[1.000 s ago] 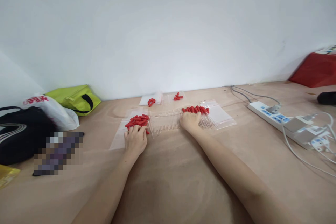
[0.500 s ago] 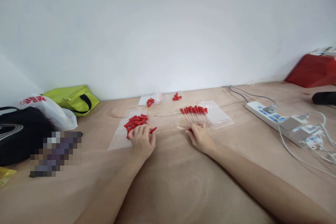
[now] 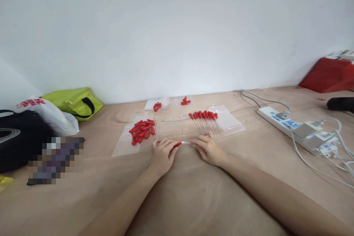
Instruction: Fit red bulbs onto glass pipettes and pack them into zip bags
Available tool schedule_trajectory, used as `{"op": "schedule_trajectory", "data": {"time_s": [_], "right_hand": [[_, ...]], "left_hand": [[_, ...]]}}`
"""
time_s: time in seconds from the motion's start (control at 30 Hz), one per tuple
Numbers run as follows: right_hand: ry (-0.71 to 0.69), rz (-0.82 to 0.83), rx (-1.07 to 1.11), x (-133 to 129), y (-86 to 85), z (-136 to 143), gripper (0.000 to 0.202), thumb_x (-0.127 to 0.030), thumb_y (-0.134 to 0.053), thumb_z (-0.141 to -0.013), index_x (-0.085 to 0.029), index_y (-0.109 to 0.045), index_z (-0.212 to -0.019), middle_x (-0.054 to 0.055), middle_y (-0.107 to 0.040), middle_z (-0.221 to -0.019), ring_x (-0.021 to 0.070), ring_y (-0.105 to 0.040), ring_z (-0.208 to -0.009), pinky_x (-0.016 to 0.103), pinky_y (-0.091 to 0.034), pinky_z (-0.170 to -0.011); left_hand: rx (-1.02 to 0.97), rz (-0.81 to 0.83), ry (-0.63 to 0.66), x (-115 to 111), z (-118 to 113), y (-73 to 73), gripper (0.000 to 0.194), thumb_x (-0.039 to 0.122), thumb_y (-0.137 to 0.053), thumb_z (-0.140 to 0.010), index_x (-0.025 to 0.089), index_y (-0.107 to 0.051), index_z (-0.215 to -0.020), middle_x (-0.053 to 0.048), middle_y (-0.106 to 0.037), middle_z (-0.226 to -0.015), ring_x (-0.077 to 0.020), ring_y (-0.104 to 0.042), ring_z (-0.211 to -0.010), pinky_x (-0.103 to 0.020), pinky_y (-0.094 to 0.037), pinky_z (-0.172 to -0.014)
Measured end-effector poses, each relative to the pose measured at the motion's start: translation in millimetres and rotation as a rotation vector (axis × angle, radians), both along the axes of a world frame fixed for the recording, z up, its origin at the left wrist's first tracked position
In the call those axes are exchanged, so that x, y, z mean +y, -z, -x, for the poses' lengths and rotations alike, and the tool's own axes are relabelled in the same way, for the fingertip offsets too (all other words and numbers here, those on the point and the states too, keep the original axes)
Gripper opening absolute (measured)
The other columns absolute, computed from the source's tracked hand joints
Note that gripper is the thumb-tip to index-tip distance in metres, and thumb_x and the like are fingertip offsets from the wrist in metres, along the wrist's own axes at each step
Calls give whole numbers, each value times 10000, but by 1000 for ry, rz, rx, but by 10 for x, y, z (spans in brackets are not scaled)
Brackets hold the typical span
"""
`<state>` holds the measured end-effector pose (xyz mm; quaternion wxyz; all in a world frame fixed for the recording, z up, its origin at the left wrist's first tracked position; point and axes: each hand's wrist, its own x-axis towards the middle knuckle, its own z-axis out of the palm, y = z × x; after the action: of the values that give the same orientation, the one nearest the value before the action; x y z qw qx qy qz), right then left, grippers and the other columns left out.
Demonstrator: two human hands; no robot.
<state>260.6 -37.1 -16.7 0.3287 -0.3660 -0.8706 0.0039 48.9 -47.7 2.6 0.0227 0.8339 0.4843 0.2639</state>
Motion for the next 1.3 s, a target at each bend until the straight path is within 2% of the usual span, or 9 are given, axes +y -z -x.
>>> {"op": "schedule_trajectory", "data": {"time_s": [0.37,0.6,0.87,1.3], "right_hand": [[-86,14,-27,16,-6,-7,283,-162,-421,-853,-223,-580,-1079,31,-624,-795,121,-538,-739,321,-280,-769],[-104,41,-77,55,-59,-24,308,-136,-388,-847,-248,-627,-1005,31,-619,-783,126,-517,-709,336,-230,-757],[-40,-45,-132,-48,-86,31,263,-145,-394,-811,-204,-642,-876,19,-574,-687,117,-442,-607,315,-194,-665],[-125,24,-38,-95,-83,132,241,-154,-356,-835,-157,-596,-806,22,-567,-665,118,-448,-611,301,-211,-655]], "left_hand": [[-63,3,37,-12,9,-24,167,271,-450,-855,221,-607,-831,-18,-673,-813,-179,-579,-806,-374,-283,-824],[9,14,159,-19,35,-3,197,259,-435,-866,244,-618,-793,3,-667,-778,-167,-567,-793,-388,-240,-867],[-27,-20,164,-27,35,-6,187,259,-449,-858,219,-601,-756,7,-651,-722,-152,-565,-737,-382,-239,-851],[-33,-99,250,-57,25,30,202,286,-429,-856,195,-578,-754,1,-608,-692,-147,-531,-724,-374,-233,-879]]}}
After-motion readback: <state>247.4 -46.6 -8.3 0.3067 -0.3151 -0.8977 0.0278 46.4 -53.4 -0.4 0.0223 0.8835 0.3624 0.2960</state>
